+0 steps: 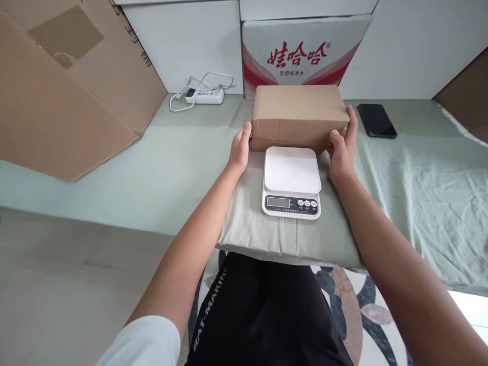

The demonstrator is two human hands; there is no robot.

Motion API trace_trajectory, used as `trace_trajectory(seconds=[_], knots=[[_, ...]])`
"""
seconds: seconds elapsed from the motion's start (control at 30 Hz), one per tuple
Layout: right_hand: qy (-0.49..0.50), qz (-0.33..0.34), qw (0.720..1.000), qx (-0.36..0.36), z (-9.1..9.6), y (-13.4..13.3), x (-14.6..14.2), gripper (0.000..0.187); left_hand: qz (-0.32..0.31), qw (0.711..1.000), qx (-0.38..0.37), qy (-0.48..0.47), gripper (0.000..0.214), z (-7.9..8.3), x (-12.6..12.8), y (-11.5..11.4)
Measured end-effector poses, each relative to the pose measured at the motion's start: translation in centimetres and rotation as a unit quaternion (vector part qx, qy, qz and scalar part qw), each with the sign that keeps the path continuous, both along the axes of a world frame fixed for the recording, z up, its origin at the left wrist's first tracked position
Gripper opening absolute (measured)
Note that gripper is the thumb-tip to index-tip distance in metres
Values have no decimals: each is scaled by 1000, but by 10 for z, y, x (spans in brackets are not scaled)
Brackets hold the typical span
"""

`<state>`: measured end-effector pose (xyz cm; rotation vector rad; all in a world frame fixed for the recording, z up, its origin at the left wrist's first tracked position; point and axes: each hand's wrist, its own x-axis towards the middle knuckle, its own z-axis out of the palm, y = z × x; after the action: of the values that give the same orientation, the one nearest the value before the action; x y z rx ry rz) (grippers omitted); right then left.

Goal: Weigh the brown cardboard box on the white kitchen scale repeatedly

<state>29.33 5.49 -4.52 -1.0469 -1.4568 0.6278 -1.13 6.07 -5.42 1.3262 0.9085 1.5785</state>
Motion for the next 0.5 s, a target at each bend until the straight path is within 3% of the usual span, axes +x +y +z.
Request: trace_trajectory(seconds=[0.13, 0.33, 0.5], knots=[[26, 3, 999, -25, 4, 0, -3, 103, -14, 1000, -15, -7, 84, 3, -1, -5], [56, -4, 996, -73, -1, -4, 4, 100, -12, 999, -37, -27, 83, 5, -5, -7], [41, 2, 999, -19, -18, 12, 9, 96, -29, 999, -26, -5, 85, 6, -2, -11]])
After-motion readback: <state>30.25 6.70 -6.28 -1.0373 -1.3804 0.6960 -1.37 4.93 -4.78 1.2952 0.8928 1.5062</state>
